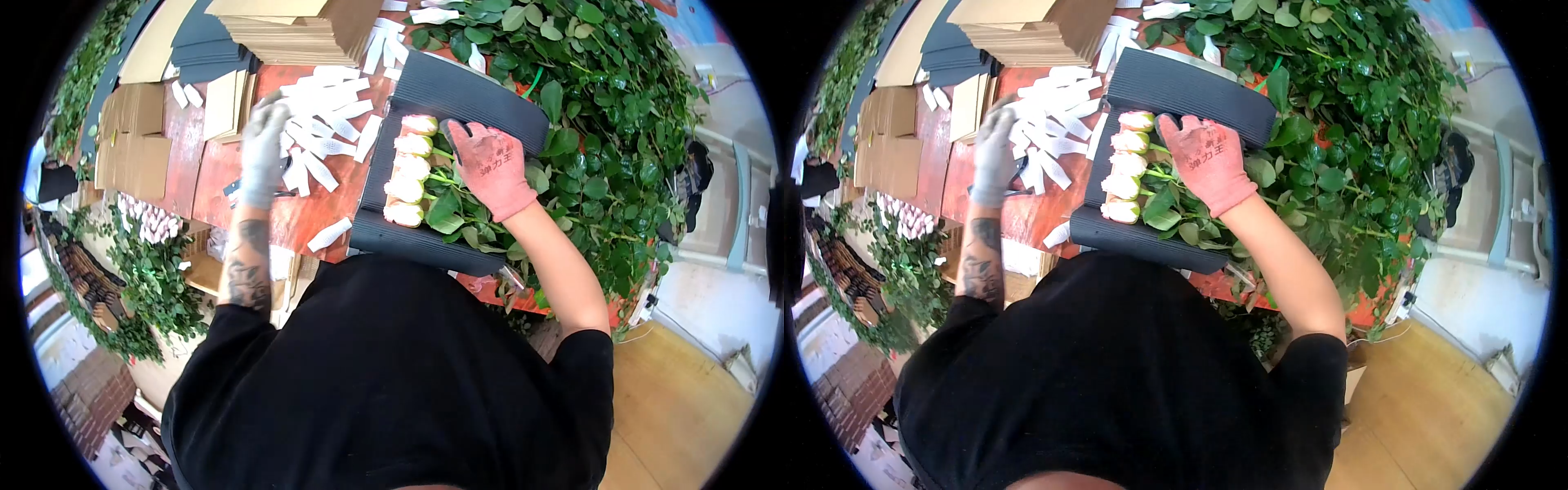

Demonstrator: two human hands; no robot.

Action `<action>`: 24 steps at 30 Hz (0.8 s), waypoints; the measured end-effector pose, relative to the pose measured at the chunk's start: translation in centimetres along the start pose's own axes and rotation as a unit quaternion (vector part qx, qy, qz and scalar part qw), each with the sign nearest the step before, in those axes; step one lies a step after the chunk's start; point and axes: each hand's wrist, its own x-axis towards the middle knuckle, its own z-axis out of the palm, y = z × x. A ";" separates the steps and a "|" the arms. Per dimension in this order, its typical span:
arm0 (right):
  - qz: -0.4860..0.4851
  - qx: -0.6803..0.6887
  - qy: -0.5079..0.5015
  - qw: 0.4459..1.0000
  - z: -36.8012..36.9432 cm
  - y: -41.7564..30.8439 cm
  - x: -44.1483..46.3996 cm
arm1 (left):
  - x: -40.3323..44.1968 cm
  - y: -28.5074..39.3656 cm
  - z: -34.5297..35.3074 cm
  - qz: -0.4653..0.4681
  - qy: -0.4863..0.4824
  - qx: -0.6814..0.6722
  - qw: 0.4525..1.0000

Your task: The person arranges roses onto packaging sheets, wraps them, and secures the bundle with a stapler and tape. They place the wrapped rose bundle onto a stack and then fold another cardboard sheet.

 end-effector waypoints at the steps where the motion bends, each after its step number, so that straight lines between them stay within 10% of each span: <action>1: -0.023 -0.020 0.009 0.999 0.3 0.2 -0.3 | 1.4 -1.7 -4.0 0.116 0.021 0.219 0.969; 4: -0.022 -0.009 -0.005 1.000 0.7 0.4 -0.4 | -2.6 3.5 -3.0 0.149 -0.002 0.437 0.887; 14: -0.026 -0.006 -0.019 0.999 -0.5 0.3 0.0 | -3.5 3.5 9.4 0.384 -0.343 0.467 0.719; 24: -0.008 0.037 0.036 0.999 -2.3 -1.0 -1.2 | -2.0 2.8 9.8 0.301 -0.384 0.430 0.760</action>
